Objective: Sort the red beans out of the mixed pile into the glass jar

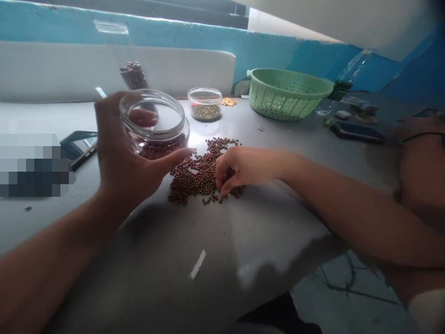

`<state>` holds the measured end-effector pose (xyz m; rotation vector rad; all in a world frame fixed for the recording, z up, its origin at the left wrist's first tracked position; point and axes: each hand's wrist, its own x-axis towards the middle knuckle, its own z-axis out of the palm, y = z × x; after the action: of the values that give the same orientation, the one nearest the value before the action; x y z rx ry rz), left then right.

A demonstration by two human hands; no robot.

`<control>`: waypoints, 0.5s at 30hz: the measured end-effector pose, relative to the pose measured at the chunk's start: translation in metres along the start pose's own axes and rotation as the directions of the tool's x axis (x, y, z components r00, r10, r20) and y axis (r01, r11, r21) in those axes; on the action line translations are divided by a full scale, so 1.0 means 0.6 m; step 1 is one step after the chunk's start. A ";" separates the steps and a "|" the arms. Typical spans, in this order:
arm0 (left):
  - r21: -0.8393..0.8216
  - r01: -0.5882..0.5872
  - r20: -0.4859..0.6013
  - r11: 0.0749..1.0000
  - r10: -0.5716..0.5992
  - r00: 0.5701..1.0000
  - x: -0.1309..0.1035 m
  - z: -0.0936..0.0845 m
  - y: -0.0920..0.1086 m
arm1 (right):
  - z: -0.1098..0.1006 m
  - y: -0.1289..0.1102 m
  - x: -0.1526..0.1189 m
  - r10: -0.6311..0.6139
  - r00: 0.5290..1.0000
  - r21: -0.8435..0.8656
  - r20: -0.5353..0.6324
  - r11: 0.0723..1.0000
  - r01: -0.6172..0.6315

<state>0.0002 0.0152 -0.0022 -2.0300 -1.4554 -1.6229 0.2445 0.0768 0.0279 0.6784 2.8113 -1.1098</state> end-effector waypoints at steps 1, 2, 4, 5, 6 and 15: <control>0.011 -0.016 0.003 1.000 0.016 1.000 0.001 -0.001 0.000 | 0.001 0.001 0.000 0.006 1.000 0.001 -0.002 1.000 -0.006; 0.018 -0.031 0.004 0.999 0.030 1.000 0.002 -0.001 0.000 | 0.002 0.002 0.000 0.004 1.000 -0.004 -0.002 1.000 -0.004; 0.021 -0.053 0.003 0.998 0.053 0.999 0.004 -0.003 -0.001 | 0.003 0.003 -0.002 -0.014 1.000 -0.027 -0.010 1.000 0.014; 0.023 -0.064 0.001 0.998 0.064 0.998 0.005 -0.004 -0.003 | 0.003 0.002 -0.004 -0.026 0.999 -0.042 -0.029 0.999 0.025; 0.027 -0.073 -0.002 0.997 0.073 0.997 0.006 -0.005 -0.004 | 0.003 0.000 -0.007 -0.043 0.997 -0.054 -0.060 0.998 0.040; 0.028 -0.074 -0.004 0.997 0.074 0.997 0.005 -0.004 -0.008 | 0.010 -0.018 -0.022 -0.226 0.969 -0.049 -0.102 0.974 0.222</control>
<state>-0.0052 0.0181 -0.0011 -2.0382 -1.3766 -1.5687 0.2510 0.0608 0.0329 0.4366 3.0541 -1.0775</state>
